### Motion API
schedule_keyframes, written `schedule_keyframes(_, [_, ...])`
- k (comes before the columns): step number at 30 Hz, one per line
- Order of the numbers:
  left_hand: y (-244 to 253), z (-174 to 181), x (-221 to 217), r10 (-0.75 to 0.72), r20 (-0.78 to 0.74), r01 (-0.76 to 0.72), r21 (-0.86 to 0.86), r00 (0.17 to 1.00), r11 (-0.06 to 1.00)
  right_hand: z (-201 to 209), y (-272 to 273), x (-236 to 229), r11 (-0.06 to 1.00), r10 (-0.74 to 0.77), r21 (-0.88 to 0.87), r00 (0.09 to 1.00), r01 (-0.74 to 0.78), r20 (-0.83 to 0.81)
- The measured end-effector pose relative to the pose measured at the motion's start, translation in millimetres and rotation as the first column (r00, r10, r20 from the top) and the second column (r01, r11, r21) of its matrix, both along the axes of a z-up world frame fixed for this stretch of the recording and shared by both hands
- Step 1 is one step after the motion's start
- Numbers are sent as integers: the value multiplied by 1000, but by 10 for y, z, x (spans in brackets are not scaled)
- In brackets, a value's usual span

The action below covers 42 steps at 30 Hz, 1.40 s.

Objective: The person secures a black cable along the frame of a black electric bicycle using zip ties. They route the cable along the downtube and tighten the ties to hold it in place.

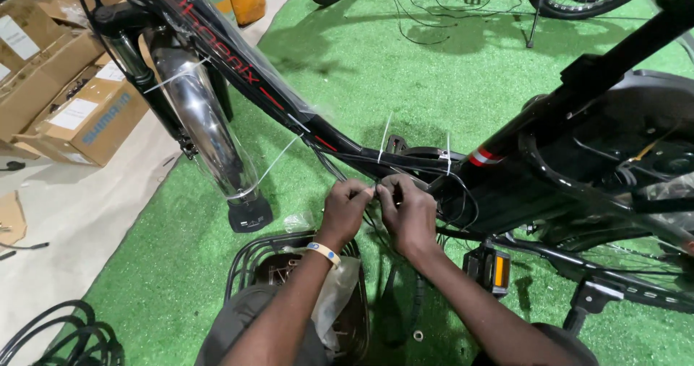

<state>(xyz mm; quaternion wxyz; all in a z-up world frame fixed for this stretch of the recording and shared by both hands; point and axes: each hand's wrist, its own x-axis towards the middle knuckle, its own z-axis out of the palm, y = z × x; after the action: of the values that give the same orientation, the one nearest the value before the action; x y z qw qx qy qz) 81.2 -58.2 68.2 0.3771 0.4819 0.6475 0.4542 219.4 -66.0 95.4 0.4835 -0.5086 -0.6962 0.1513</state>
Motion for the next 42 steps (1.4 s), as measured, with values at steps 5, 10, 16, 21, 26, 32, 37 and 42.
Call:
schedule_keyframes(5, [-232, 195, 57, 67, -58, -63, 75, 996, 995, -154, 124, 20, 907, 46, -419, 999, -48, -16])
schedule_keyframes(10, [-205, 123, 46, 60, -139, -50, 74, 988, 996, -283, 252, 25, 850, 59, -525, 998, -48, 4])
schedule_keyframes(16, [-186, 103, 15, 127, -103, -113, 132, 987, 985, -569, 290, -171, 752, -36, -561, 828, -347, -560])
schedule_keyframes(21, [-311, 130, 31, 261, 64, -268, 181, 963, 946, -140, 228, -112, 865, 119, -468, 980, -182, -162])
schedule_keyframes(26, [-558, 490, 207, 552, 253, -577, 29, 794, 816, 59, -2, -251, 939, 113, -327, 993, -102, 14])
schedule_keyframes(32, [-108, -15, -151, 599, 254, -609, -47, 759, 792, 103, 4, -514, 975, 92, -216, 978, -51, 185])
schedule_keyframes(37, [-126, -8, -274, 558, 335, -545, -142, 759, 826, -155, 158, -617, 990, 74, -132, 970, -44, 230])
schedule_keyframes(42, [9, -143, -406, 471, 3, -470, -47, 882, 881, -156, 227, -672, 995, 57, -92, 934, -26, 353])
